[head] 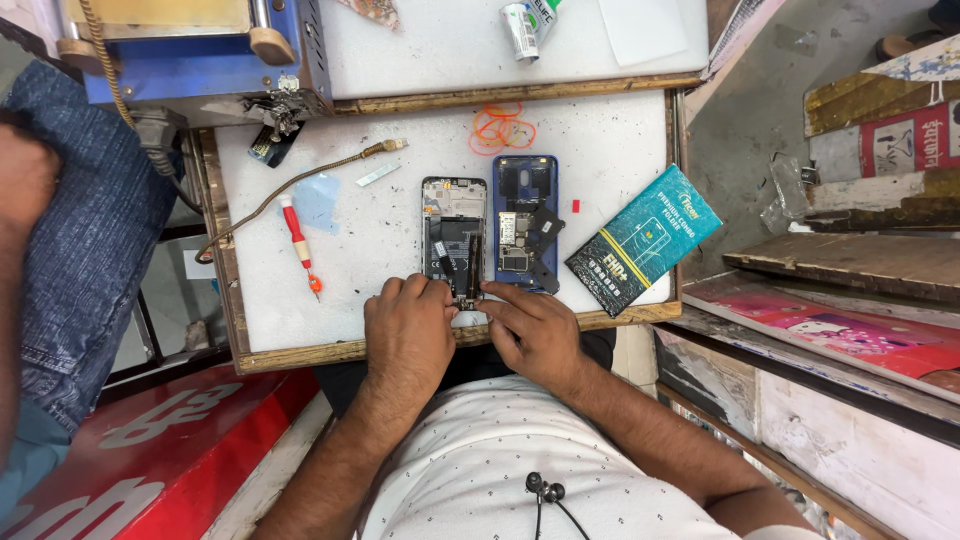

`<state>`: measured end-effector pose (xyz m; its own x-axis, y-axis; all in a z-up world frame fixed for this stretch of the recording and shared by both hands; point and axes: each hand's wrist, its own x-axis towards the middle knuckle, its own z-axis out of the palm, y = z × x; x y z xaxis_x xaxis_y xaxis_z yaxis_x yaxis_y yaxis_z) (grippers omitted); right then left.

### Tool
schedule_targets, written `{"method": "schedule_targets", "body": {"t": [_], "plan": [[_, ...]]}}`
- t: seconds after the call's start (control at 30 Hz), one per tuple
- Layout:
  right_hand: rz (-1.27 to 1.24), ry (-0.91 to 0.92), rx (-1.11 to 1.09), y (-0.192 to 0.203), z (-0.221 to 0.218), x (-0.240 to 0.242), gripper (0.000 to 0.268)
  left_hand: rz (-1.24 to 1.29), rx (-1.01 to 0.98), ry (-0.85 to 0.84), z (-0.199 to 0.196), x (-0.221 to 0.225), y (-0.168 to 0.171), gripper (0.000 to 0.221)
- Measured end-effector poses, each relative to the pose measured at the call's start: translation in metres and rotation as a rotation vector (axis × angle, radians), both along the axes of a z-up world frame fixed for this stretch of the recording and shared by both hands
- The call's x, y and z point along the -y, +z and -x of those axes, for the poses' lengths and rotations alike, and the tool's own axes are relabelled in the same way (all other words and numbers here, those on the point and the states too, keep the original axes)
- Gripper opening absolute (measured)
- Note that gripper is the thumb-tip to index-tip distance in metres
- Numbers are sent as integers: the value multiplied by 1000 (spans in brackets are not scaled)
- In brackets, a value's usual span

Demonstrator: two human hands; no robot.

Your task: The person disassembles and reassembles two smartphones on a workbench. They remove back covers, disconnect and reconnect ribbon cables, clean components with a toothbrush, and place back covers onto the devices. Tools such as a screwdriver and toothbrush are used throughout the process.

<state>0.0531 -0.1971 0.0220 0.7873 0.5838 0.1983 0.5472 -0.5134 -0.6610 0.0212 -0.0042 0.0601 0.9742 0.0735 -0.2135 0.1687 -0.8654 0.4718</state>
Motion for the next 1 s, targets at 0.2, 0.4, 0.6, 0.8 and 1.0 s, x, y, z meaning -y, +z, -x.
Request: {"method": "schedule_targets", "body": {"t": [0.2,0.4,0.6,0.8,1.0], "plan": [[-11,15,-7,2,0,-2,22,49,16,-36,6,-7,-2,15],[-23,36,10,2,0,-2,21,113,144,-58,12,-11,-6,15],[-153,-38,-216,6,-2,0,19,267,236,-59,8,-13,-8,14],[-216,-70,-437,17,-5,3,29,716,53,143,3,-13,-11,13],[-183,-139,-459,14,-4,-1,32,821,-17,201,0,-15,-15,17]]}}
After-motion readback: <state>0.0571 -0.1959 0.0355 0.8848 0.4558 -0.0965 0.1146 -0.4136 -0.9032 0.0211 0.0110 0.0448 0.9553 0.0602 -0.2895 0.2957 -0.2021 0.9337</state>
